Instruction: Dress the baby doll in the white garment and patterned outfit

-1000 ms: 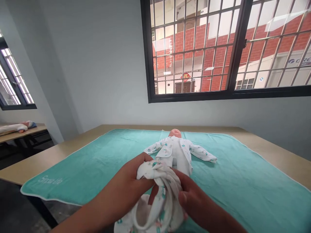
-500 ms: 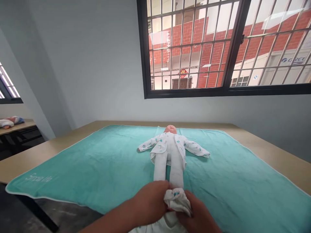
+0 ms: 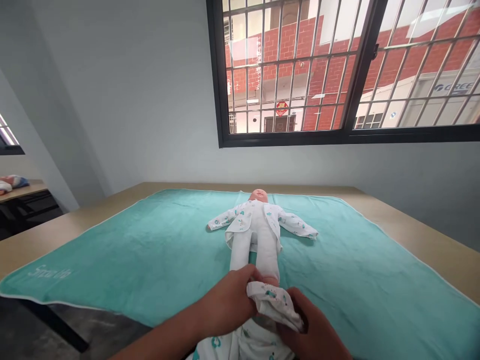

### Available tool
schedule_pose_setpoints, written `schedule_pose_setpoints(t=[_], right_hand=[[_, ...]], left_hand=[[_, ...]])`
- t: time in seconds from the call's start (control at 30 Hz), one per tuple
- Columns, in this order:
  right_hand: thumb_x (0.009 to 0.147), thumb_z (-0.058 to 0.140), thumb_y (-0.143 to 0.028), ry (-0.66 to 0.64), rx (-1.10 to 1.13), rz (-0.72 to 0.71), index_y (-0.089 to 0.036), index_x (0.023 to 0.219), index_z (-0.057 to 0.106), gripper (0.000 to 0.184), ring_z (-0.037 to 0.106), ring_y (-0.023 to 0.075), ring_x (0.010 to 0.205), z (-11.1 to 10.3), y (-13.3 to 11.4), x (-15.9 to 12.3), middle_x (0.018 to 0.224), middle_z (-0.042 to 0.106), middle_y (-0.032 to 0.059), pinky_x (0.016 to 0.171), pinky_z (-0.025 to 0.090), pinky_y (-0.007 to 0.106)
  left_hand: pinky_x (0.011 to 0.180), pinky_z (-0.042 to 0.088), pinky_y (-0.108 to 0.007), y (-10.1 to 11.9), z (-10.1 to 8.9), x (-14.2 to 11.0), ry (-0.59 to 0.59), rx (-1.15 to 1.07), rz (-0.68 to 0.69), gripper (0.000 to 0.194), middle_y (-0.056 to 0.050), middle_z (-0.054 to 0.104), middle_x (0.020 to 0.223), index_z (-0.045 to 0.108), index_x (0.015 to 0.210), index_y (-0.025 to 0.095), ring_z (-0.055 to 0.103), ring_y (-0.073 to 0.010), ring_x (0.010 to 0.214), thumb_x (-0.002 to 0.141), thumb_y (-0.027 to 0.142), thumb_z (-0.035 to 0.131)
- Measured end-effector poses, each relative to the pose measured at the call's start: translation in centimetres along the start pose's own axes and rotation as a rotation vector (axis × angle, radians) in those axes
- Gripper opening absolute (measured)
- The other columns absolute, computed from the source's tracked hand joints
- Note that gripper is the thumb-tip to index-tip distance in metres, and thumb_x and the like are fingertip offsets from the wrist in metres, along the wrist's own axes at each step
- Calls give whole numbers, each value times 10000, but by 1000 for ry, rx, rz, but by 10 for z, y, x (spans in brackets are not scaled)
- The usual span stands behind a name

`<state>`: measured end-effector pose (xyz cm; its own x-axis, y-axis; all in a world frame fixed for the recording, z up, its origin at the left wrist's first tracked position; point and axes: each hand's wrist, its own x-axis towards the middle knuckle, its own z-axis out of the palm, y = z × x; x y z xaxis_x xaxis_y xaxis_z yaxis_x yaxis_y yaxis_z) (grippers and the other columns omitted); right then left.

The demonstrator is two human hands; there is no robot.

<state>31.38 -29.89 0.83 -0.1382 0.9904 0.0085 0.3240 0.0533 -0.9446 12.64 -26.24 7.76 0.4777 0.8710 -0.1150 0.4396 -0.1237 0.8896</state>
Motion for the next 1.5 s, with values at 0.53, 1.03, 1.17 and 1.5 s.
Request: schedule_pose_setpoints(t=[0.53,1.03,1.17,1.5], right_hand=[[743,535,-238,-98,62,-92,-203,920,600,192,560,208,874,-42,-17,27,907,647,14,740,432,290],[703,500,-171,-3,-247,-180,-195,826,555,137,548,194,769,-48,20,52,796,638,2,691,392,295],[744,512,-202,13,-228,-166,-200,866,537,124,545,192,801,-50,22,49,843,628,6,707,396,291],[734,560,-241,-117,-144,-89,-200,788,475,108,434,136,701,-66,29,69,713,492,-46,625,331,246]], left_hand=[[700,413,-286,5,-4,24,22,99,189,229,13,689,898,638,941,218,607,-208,843,727,175,572],[761,430,-294,-14,3,23,-12,106,252,361,-17,647,1043,601,1080,233,598,-215,941,727,155,607],[807,410,-311,-25,3,23,129,166,250,221,-28,631,1018,608,986,220,568,-214,953,778,175,549],[633,272,-231,-32,-34,11,-216,-329,3,312,47,455,715,522,749,163,404,-109,691,743,409,714]])
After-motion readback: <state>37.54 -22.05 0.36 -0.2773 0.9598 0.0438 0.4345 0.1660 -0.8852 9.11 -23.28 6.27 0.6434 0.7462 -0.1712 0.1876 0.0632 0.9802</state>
